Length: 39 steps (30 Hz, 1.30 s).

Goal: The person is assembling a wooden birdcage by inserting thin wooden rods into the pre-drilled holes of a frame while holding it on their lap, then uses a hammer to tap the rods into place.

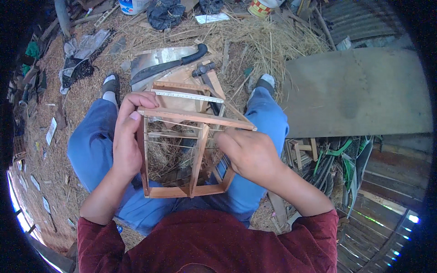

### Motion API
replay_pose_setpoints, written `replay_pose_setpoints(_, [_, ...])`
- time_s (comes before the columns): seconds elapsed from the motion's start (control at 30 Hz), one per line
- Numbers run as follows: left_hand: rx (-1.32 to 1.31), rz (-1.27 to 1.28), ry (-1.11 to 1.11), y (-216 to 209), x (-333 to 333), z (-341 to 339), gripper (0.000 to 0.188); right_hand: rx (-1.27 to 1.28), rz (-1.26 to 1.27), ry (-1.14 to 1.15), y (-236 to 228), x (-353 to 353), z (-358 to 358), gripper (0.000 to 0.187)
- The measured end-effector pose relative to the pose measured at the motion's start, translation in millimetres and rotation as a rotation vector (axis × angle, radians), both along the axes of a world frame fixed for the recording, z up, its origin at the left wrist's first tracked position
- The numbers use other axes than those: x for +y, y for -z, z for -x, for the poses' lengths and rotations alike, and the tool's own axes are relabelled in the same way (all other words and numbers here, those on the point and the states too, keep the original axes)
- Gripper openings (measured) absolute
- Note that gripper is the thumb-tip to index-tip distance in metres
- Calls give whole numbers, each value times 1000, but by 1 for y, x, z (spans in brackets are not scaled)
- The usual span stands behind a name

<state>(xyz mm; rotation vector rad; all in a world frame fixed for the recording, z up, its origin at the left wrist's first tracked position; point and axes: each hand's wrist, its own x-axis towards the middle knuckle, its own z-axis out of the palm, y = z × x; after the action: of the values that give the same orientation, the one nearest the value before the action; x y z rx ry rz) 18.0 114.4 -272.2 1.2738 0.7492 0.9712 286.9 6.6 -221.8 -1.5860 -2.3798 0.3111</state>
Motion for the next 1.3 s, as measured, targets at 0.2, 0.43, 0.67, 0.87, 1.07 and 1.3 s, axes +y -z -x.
replay_pose_setpoints(0.2, [111, -94, -1, -2, -1, 2, 25, 50, 10, 7, 9, -13, 4, 35])
replay_pose_setpoints(0.43, [155, -208, 16, 0, 0, -3, 32, 31, 27, 14, 13, -18, 6, 31])
replay_pose_setpoints(0.67, [242, -313, 4, -4, 2, -6, 40, 75, -70, 75, 20, -22, 12, 25])
replay_pose_setpoints(0.87, [175, -276, 55, 4, 4, -2, 44, 57, -39, 81, 24, -22, 17, 44])
replay_pose_setpoints(1.07, [119, -242, 60, 9, 1, -2, 45, 95, -126, 115, 32, -22, 19, 28])
replay_pose_setpoints(1.3, [112, -269, 69, 14, -1, 1, 43, 141, -100, 87, 35, -23, 16, 40])
